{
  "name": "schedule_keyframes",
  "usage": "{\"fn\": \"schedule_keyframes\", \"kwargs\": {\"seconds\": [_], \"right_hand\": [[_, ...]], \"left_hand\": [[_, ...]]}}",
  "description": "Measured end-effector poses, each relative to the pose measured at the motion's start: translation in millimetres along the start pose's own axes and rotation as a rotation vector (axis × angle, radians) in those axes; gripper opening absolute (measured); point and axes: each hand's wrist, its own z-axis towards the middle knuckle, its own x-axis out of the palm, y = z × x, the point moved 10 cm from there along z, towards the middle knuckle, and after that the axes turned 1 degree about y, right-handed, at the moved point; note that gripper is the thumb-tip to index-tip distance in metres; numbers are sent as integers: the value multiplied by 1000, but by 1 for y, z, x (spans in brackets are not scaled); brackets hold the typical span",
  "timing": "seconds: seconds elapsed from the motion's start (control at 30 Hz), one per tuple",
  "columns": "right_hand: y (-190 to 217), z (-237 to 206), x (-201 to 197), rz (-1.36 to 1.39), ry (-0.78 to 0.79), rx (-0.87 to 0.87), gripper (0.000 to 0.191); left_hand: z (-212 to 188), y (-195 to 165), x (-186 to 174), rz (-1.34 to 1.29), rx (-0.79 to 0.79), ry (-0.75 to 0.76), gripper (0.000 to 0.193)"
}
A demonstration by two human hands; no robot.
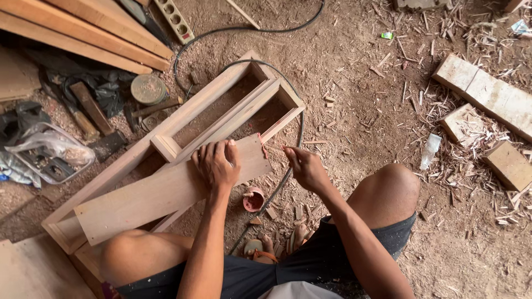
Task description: The person sits on the floor and uses a small stick to scoop reddish filler from a container, then applies it to gaps and nail holes on a wooden frame. They repeatedly dip the stick and spread the filler along the edges and joints of the frame.
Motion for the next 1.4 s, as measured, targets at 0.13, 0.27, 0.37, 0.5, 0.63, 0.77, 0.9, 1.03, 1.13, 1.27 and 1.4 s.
{"fn": "schedule_keyframes", "kwargs": {"seconds": [0.13,0.27,0.37,0.5,0.63,0.77,0.9,1.03,1.13,1.27,1.4], "right_hand": [[27,9,2,24,95,-207,51],[29,17,10,-31,168,-323,52],[20,4,12,-95,300,-372,50],[-4,1,-3,-199,365,-117,46],[91,-8,-38,-332,-14,-737,37],[102,8,-22,-581,113,-330,34],[135,4,-3,-827,62,-395,32],[154,-11,15,-929,-79,-594,31],[147,-24,32,-929,-43,-566,21],[105,-29,40,-978,329,-300,29],[88,-26,20,-344,287,-176,45]], "left_hand": [[-3,0,3,-4,-2,-10,35],[-3,-5,3,0,8,-33,36],[-1,-8,3,-4,6,-37,37],[3,-13,-2,-22,12,-45,37],[7,-14,-5,-1,-5,-37,36],[3,-12,-11,-18,-10,-50,38],[0,-2,-9,-19,2,-14,41],[-4,19,1,-45,-68,90,43],[-6,27,-5,-60,-36,40,45],[-5,38,-13,-65,-41,24,44],[-2,41,-20,-49,-39,26,42]]}}
